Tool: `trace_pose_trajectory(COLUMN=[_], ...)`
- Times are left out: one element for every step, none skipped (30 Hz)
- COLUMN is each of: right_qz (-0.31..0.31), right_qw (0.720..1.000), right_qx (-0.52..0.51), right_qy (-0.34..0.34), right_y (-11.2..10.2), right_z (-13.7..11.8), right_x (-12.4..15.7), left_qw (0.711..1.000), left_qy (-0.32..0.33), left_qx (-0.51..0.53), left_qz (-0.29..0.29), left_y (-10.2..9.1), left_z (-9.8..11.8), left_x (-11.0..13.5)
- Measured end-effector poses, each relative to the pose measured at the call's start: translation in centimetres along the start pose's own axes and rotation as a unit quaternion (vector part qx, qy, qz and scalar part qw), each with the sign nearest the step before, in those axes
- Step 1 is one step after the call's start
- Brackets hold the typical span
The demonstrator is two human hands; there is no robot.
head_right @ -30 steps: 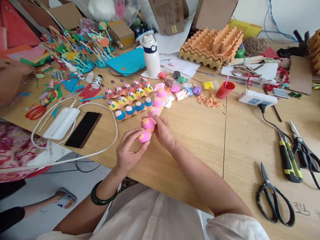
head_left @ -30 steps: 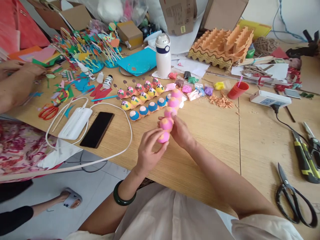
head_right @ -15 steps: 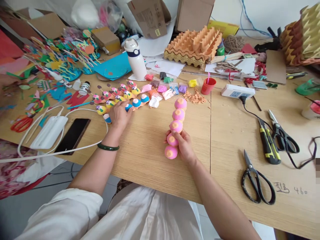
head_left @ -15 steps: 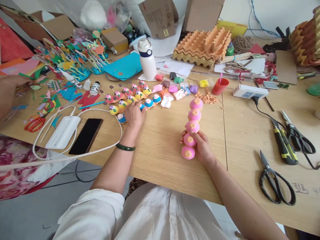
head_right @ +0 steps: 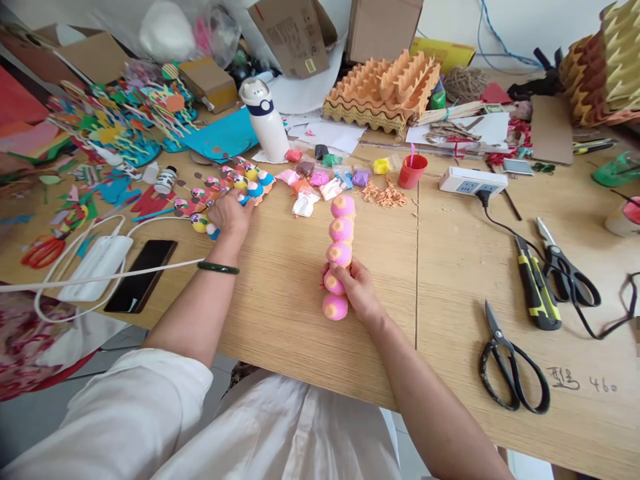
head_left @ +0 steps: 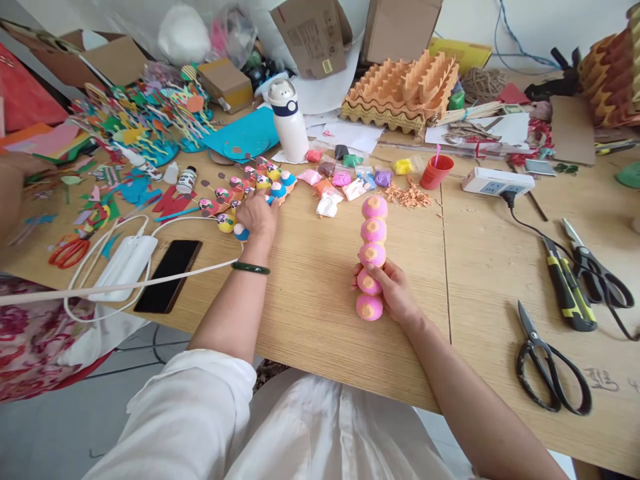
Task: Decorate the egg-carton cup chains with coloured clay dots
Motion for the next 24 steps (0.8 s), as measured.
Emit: trace_pose_trajectory(right_qz=[-0.001,-0.003,-0.004,-0.003,-0.002,-0.001,-0.002,-0.002,-0.003,-0.005,-0.009,-0.011,-0.014,-0.017,-0.02,-0.021,-0.022,-0.023,-0.022,-0.022,-0.02,-0.017,-0.014,-0.01], right_qw=[1.0,1.0,1.0,1.0,1.0,1.0,1.0,1.0,1.0,1.0,1.0,1.0,1.0,1.0,1.0,1.0,1.0,1.0,1.0,1.0,1.0,1.0,1.0,1.0], right_qx=[-0.003,-0.005,-0.004,-0.002,0.003,0.008,0.013,0.014,0.011,0.006,0.0,-0.005,-0.007,-0.007,-0.006,-0.005,-0.004,-0.006,-0.009,-0.011,-0.012,-0.014,-0.015,-0.018], right_qy=[0.0,-0.001,-0.001,0.0,0.0,0.001,0.002,0.003,0.003,0.002,0.002,0.002,0.002,0.002,0.002,0.001,0.0,-0.001,-0.002,-0.002,-0.003,-0.004,-0.005,-0.007], right_y=[0.0,0.1,0.1,0.1,0.1,0.1,0.1,0.1,0.0,0.0,0.0,0.0,0.0,0.0,0.0,0.0,0.0,-0.1,-0.1,-0.1,-0.1,-0.1,-0.1,-0.1], right_z=[0.0,0.0,-0.1,-0.1,-0.1,-0.1,-0.1,0.0,0.0,0.0,0.0,0.1,0.1,0.1,0.2,0.2,0.2,0.2,0.2,0.2,0.2,0.2,0.1,0.1], right_x=[0.0,0.0,0.0,0.1,0.1,0.1,0.1,0.1,0.1,0.0,0.0,-0.1,-0.1,-0.2,-0.2,-0.3,-0.3,-0.3,-0.3,-0.3,-0.3,-0.3,-0.3,-0.3], left_qw=[1.0,1.0,1.0,1.0,1.0,1.0,0.999,0.999,0.997,0.995,0.994,0.992,0.987,0.982,0.978,0.976,0.975,0.976,0.977,0.978,0.979,0.979,0.979,0.978], left_qy=[-0.004,-0.007,-0.008,-0.008,-0.005,0.003,0.016,0.033,0.056,0.079,0.093,0.107,0.135,0.155,0.166,0.174,0.173,0.164,0.152,0.142,0.133,0.126,0.119,0.12], left_qx=[0.003,0.008,0.012,0.017,0.021,0.026,0.031,0.036,0.044,0.05,0.053,0.058,0.071,0.078,0.084,0.087,0.084,0.077,0.071,0.068,0.068,0.068,0.073,0.08], left_qz=[-0.001,-0.002,-0.003,-0.001,0.001,0.005,0.01,0.013,0.015,0.019,0.02,0.028,0.052,0.076,0.093,0.101,0.11,0.122,0.129,0.134,0.14,0.143,0.148,0.15], left_y=[0.1,0.2,0.2,0.2,0.2,0.1,0.0,-0.2,-0.4,-0.7,-0.9,-1.2,-1.7,-2.2,-2.6,-2.9,-3.2,-3.6,-3.9,-4.2,-4.6,-5.0,-5.4,-5.7], left_z=[0.3,0.6,0.8,1.1,1.3,1.4,1.5,1.4,1.3,1.1,0.6,0.0,-0.6,-1.4,-2.3,-3.2,-4.4,-5.6,-6.8,-8.1,-9.2,-10.3,-11.1,-11.5], left_x=[-0.2,-0.4,-0.4,-0.4,-0.3,0.1,0.5,1.1,1.8,2.6,3.4,4.2,5.0,5.7,6.4,7.0,7.5,7.9,8.3,8.7,9.0,9.4,9.7,10.1])
Point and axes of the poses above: each hand's wrist, its own x-axis away from the middle knuckle, its own y-axis out of the palm, z = x × y, the point moved 5 cm from there along -x, towards the middle knuckle, and after that the axes turned 2 degrees about y, right-handed, at the moved point
